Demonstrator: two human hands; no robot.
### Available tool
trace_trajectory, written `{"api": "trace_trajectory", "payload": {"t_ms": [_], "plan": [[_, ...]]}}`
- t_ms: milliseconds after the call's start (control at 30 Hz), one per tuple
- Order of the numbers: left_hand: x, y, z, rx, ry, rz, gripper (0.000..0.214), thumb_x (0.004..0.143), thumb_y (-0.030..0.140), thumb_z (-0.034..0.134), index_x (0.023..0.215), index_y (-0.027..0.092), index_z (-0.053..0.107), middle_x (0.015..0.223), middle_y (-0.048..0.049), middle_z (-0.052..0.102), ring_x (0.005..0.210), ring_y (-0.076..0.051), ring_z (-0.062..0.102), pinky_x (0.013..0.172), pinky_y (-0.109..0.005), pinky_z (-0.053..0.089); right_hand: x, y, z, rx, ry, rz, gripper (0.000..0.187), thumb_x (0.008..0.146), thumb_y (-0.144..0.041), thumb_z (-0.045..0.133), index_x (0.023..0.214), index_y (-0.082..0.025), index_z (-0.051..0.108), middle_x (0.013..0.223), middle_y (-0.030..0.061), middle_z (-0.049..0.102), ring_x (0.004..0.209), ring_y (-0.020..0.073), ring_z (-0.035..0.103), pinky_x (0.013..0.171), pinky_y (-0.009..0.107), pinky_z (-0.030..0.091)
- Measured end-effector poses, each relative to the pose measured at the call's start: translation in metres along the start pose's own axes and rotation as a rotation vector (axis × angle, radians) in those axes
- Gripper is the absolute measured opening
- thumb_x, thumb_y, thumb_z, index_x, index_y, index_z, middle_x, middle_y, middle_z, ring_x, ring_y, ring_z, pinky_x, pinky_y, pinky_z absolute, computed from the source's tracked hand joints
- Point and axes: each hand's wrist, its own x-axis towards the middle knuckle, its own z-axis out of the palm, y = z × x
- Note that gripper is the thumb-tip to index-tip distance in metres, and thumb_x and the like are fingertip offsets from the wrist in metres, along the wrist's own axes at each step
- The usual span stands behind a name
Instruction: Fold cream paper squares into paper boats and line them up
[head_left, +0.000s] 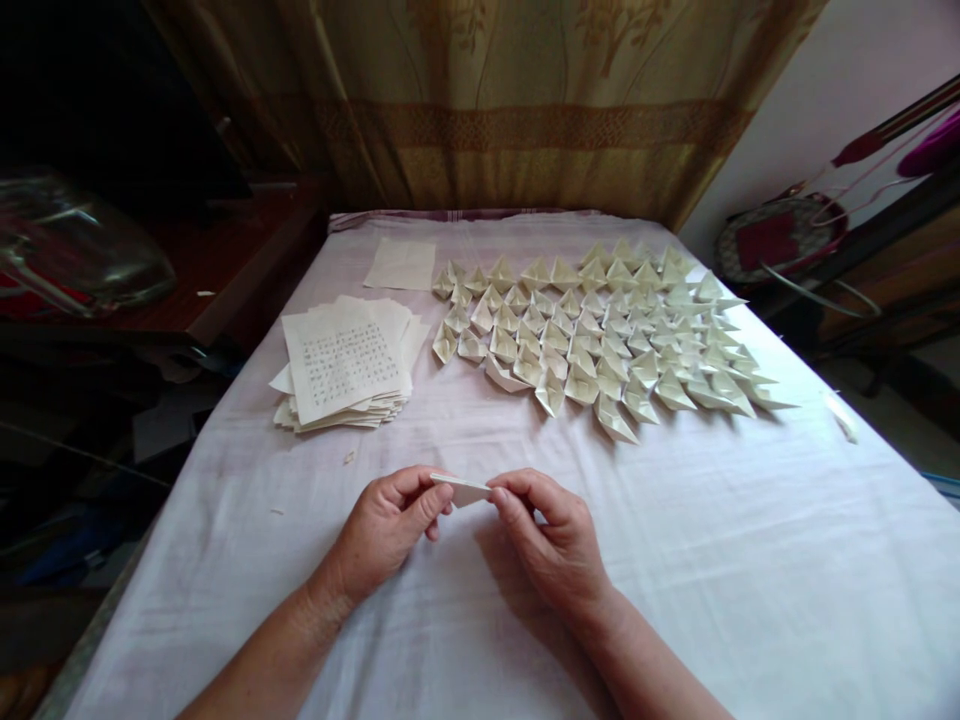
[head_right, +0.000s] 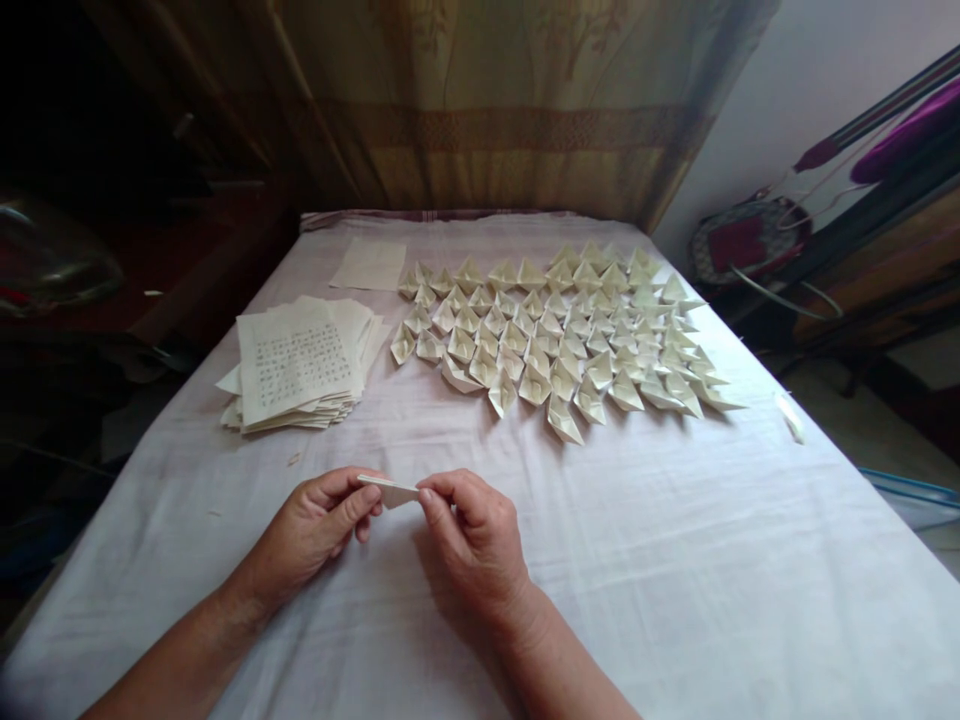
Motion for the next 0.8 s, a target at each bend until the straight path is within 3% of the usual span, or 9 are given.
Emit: {"api": "trace_trajectory", "payload": {"t_ms": [133,367,600,700,800], "plan": [[-0.0002,-0.0033,0.0012,0.040,0.030,0.004,0.040,0.081,0.054,0.066,0.085,0.015,0.069,0.059,0.0022,0.057,0.046,-0.007,0.047,0.042,-0.018,0.035,-0.0009,-0.0012,0.0003,0.020,-0.060,0.034,0.016,0.090,-0.022,0.056,0.079,-0.019,0.067,0.065,0.0002,0.065,0.056,0.0111,0.057,0.054,0.021,0.043],[0.0007,-0.0061,0.0021,0.116,0.047,0.064,0.040,0.086,0.053,0.061,0.102,0.017,0.066,0.079,-0.0035,0.070,0.054,-0.010,0.057,0.046,-0.020,0.041,-0.0037,-0.0005,0.0042,0.047,-0.110,0.077,0.014,0.087,-0.022,0.058,0.080,-0.018,0.069,0.066,0.0003,0.066,0.053,0.0099,0.054,0.052,0.021,0.041],[-0.0034,-0.0047,0.0024,0.278,0.018,0.120,0.039,0.094,0.050,0.048,0.103,0.017,0.067,0.077,-0.0027,0.070,0.053,-0.011,0.059,0.050,-0.021,0.045,-0.0022,-0.0030,0.0028,0.072,-0.160,0.165,0.017,0.087,-0.027,0.056,0.084,-0.017,0.070,0.066,0.0001,0.066,0.052,0.0095,0.053,0.051,0.020,0.041],[-0.0056,-0.0034,0.0029,0.422,0.013,0.197,0.034,0.095,0.044,0.046,0.102,0.019,0.068,0.068,-0.0005,0.067,0.053,-0.013,0.060,0.054,-0.022,0.048,-0.0013,-0.0020,0.0023,0.051,-0.180,0.162,0.018,0.086,-0.028,0.057,0.086,-0.017,0.071,0.066,0.0001,0.067,0.053,0.0099,0.055,0.052,0.020,0.042],[-0.0059,-0.0024,0.0034,0.557,0.034,0.309,0.029,0.094,0.038,0.047,0.102,0.022,0.070,0.077,-0.0021,0.072,0.063,-0.015,0.065,0.066,-0.024,0.053,-0.0015,-0.0005,0.0032,0.021,-0.184,0.169,0.017,0.085,-0.026,0.057,0.088,-0.017,0.072,0.067,0.0007,0.069,0.055,0.0104,0.057,0.053,0.020,0.043]]}}
